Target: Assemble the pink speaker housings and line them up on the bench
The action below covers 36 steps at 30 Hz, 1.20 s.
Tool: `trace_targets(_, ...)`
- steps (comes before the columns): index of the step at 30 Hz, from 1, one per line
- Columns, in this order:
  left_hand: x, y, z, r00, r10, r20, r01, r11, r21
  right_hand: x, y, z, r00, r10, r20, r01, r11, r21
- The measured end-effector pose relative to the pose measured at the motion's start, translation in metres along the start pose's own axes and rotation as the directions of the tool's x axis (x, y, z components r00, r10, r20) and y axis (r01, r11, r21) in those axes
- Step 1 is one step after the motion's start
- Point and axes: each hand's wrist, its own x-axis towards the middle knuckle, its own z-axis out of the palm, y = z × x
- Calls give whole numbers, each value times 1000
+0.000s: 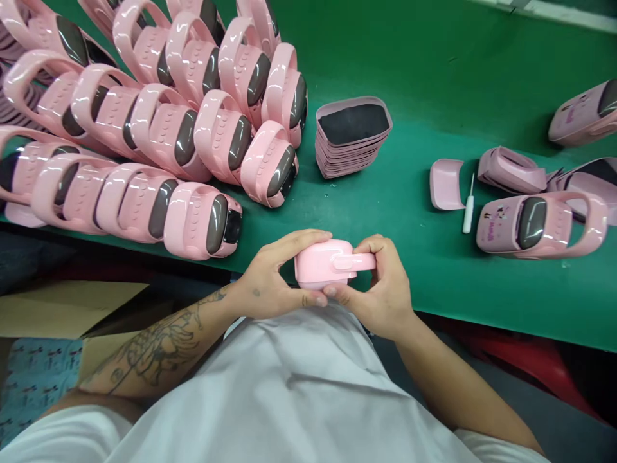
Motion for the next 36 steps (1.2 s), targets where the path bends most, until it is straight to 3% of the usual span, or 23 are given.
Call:
trace_targets(3, -1, -6, 1, 991, -108, -84, 85, 966, -245, 1, 10, 4, 1000, -19, -19, 21, 995, 99)
trace_targets(5, 1, -9, 7, 956, -217, -197, 98, 870, -483, 2, 14, 9, 1000, 22, -1, -21, 973, 231)
trace_targets(7, 4, -9, 15, 913, -312, -262, 65, 747, -662, 3, 13, 17, 993, 54, 108, -91, 923, 373)
trace_targets(9, 7, -9, 24, 909, -351, -227, 69, 661, -747, 3, 8, 23, 979, 58, 194, -144, 870, 472)
trace_targets(11, 8, -8, 28, 935, -326, -135, 118, 650, -751, 3, 4, 25, 985, 83, 150, -149, 848, 509)
trace_targets(12, 7, -8, 27, 947, -302, -113, 133, 683, -718, 3, 2, 22, 991, 100, 84, -129, 858, 497)
trace_targets(14, 4, -7, 22, 953, -225, -202, 80, 832, -549, 4, 1, 12, 994, 90, -57, -62, 925, 376)
trace_targets(16, 1, -5, 11, 941, -45, -335, -26, 978, -206, 5, 1, -2, 993, 5, -114, 12, 989, 144)
trace_targets(17, 2, -3, 5, 942, 72, -329, -80, 997, -13, 5, 1, -9, 994, -50, -99, 52, 998, 22)
trace_targets(19, 6, 3, -5, 964, 220, -149, -179, 951, 251, 8, 1, -21, 989, -150, 11, 150, 978, -146)
trace_targets(20, 9, 6, -9, 975, 221, -30, -201, 931, 304, 9, 1, -25, 979, -189, 80, 201, 962, -183)
trace_targets(23, 22, 13, -12, 982, 70, 175, -126, 934, 334, 12, 1, -34, 939, -228, 259, 284, 937, -205)
trace_targets(25, 28, 16, -9, 974, 13, 225, -87, 943, 322, 14, 1, -41, 920, -182, 348, 260, 946, -193)
trace_targets(27, 32, 18, -3, 970, 42, 240, -118, 943, 312, 14, 0, -48, 906, -112, 409, 196, 966, -170)
trace_targets(29, 33, 21, 2, 971, 70, 230, -143, 938, 316, 14, -1, -54, 904, -31, 427, 104, 984, -147)
trace_targets(33, 37, 23, 7, 978, 11, 210, -83, 938, 337, 19, -10, -58, 909, 142, 392, -103, 988, -117)
trace_targets(36, 38, 19, 10, 984, 36, 177, -90, 946, 312, 25, -17, -56, 912, 173, 371, -135, 983, -125)
